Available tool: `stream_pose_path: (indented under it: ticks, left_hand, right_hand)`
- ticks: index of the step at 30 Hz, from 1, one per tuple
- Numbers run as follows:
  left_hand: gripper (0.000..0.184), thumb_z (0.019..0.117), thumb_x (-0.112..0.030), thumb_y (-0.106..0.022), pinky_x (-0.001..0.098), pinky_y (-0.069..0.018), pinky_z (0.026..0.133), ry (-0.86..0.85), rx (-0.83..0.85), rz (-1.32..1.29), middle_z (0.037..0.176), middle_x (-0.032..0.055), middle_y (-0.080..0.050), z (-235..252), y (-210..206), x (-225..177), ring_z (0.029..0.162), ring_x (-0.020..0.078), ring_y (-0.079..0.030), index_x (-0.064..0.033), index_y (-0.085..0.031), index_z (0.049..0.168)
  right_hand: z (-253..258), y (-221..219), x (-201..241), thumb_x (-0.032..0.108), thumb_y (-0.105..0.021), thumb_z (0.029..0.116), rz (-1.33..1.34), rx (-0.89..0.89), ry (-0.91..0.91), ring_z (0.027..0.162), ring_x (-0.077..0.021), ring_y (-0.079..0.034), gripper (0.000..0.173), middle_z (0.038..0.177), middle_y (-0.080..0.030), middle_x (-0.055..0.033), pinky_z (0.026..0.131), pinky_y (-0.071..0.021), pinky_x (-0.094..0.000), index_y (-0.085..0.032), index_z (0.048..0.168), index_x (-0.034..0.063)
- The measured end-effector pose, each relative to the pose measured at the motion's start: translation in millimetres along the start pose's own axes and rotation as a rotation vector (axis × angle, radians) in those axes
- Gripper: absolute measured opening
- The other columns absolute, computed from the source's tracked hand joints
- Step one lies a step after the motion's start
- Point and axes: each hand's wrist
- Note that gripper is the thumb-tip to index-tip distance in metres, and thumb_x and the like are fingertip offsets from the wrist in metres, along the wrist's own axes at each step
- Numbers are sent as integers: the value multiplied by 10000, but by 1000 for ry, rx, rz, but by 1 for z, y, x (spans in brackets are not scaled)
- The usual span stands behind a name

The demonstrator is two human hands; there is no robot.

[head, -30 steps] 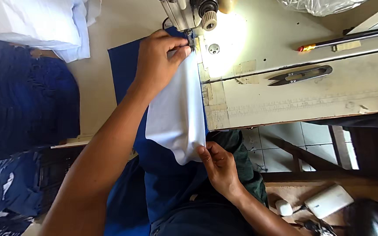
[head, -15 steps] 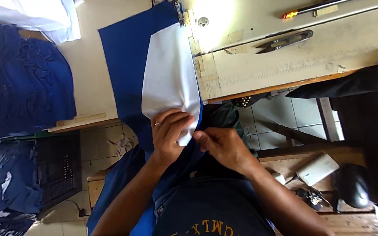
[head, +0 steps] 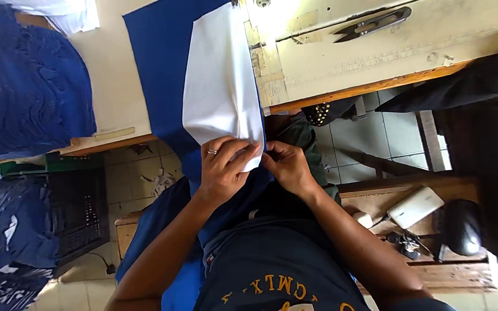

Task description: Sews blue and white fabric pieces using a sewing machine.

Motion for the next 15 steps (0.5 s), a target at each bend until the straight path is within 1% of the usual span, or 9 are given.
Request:
stream_pose_path:
  ticks: [1, 2, 5, 8, 10, 15]
  left_hand:
    - [237, 937, -152, -723, 451, -431, 991, -4, 20, 1, 1144, 85, -728, -1, 2, -2, 1130, 263, -625, -137, -777, 1168]
    - [232, 935, -153, -727, 453, -432, 994, -8, 27, 1, 1138, 83, -728, -2, 4, -3, 1129, 263, -625, -136, -780, 1160]
    - [159, 926, -147, -752, 432, -432, 972, -14, -4, -22, 1079, 63, -745, -5, 10, -9, 1085, 230, -639, -136, -800, 1077]
    - [151, 932, -163, -740, 424, -431, 968, -14, -5, -15, 1075, 59, -748, -8, 13, -14, 1076, 222, -641, -134, -800, 1067]
    - [166, 936, -165, -722, 423, -435, 964, -18, 5, -11, 1086, 65, -749, -11, 13, -15, 1076, 226, -643, -126, -795, 1079]
    - [137, 923, -156, -750, 428, -433, 955, -31, 24, -19, 1080, 49, -752, -14, 16, -19, 1067, 220, -644, -128, -795, 1049]
  right_hand:
    - [-5, -2, 4, 62, -688, 949, 43, 8, -41, 710, -22, -668, 87, 840, -726, -10, 661, -577, -203, -722, 1018, 21]
    - [-10, -3, 8, 48, -683, 953, 81, 20, -82, 691, -19, -670, 102, 827, -731, -7, 652, -581, -199, -714, 1046, 18]
    - [-20, -3, 17, 29, -684, 954, 134, 35, -160, 700, -11, -681, 146, 839, -749, -7, 665, -584, -188, -719, 1095, 9]
    - [-26, -1, 21, 32, -685, 959, 135, 58, -177, 722, -20, -697, 141, 858, -756, -15, 687, -596, -191, -726, 1092, 5]
    - [-28, 1, 23, 52, -694, 962, 120, 73, -183, 697, -13, -687, 120, 835, -754, -9, 659, -585, -181, -736, 1067, 12]
    - [-32, 4, 25, 30, -693, 948, 102, 109, -169, 692, -8, -687, 138, 833, -759, -7, 644, -584, -177, -744, 1075, 13]
Point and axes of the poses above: each hand's wrist, its own z-axis towards the middle knuckle, its own y-axis out of the back of the hand, x = y × z
